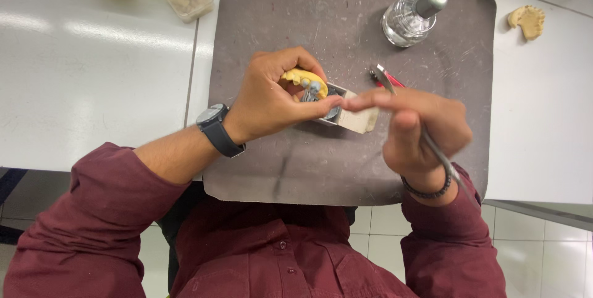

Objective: The person holds a yellow dental cast with artificial teeth in one hand and uses a metal wax carver to apply and sculpt blue-gray wax around the teeth, rotating the model to reach different sides and dipping the tool into a wax container as they build up the denture area.

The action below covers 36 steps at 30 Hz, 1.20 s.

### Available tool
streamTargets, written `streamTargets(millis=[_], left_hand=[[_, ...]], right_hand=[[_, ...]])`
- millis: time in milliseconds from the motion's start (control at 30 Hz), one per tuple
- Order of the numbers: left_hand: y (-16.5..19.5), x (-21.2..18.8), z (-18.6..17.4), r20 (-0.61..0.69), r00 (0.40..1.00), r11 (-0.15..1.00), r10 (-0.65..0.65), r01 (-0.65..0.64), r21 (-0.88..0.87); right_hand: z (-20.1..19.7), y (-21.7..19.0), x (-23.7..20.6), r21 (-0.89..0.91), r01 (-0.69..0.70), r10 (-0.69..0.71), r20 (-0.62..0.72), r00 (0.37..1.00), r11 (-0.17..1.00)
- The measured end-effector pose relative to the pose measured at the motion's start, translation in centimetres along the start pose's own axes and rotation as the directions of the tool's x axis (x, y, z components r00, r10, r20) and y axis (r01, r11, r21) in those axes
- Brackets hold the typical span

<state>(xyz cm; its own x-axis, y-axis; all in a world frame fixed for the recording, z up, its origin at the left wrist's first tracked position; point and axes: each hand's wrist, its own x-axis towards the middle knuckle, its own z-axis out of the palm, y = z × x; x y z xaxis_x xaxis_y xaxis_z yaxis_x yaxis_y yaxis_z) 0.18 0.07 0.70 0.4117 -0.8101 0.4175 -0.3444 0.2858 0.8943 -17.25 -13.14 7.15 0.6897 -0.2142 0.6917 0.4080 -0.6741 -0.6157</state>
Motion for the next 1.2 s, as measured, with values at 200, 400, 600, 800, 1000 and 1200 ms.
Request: streamTargets(millis=[200, 400, 600, 800, 1000, 1200], left_hand=[[-0.7, 0.1, 0.0, -0.043, 0.999, 0.999, -0.006, 0.008, 0.041], [-1.5, -0.2, -0.1, -0.031, 0.999, 0.996, 0.029, -0.026, 0.087], [-1.7, -0.3, -0.1, -0.029, 0.999, 0.995, 0.02, -0.017, 0.102], [-1.8, 0.0, -0.3, -0.027, 0.999, 0.993, 0.032, -0.029, 0.113], [-1.8, -0.2, -0.3, -0.007, 1.0, 0.998, -0.008, 0.008, 0.057], [-1.8, -0.1, -0.3, -0.004, 0.992, 0.987, 0.128, -0.127, 0.096]], right_hand=[[-2.3, -4.4, -0.3, 0.622, 0.209, -0.457, 0.271, 0.847, 0.755], [-1.7, -4.7, -1.8, 0.78, 0.075, -0.475, 0.298, 0.828, 0.621], [-0.9, -6.1, -1.2, 0.77, 0.11, -0.368, 0.17, 0.914, 0.629], [-1.0, -5.3, -0.2, 0.603, 0.212, -0.482, 0.33, 0.812, 0.769], [-1.1, -2.4, 0.2, 0.406, -0.182, 0.121, 0.173, 0.978, 0.896], [0.1, 3.8, -0.3, 0.203, -0.274, 0.26, 0.097, 0.961, 0.94]])
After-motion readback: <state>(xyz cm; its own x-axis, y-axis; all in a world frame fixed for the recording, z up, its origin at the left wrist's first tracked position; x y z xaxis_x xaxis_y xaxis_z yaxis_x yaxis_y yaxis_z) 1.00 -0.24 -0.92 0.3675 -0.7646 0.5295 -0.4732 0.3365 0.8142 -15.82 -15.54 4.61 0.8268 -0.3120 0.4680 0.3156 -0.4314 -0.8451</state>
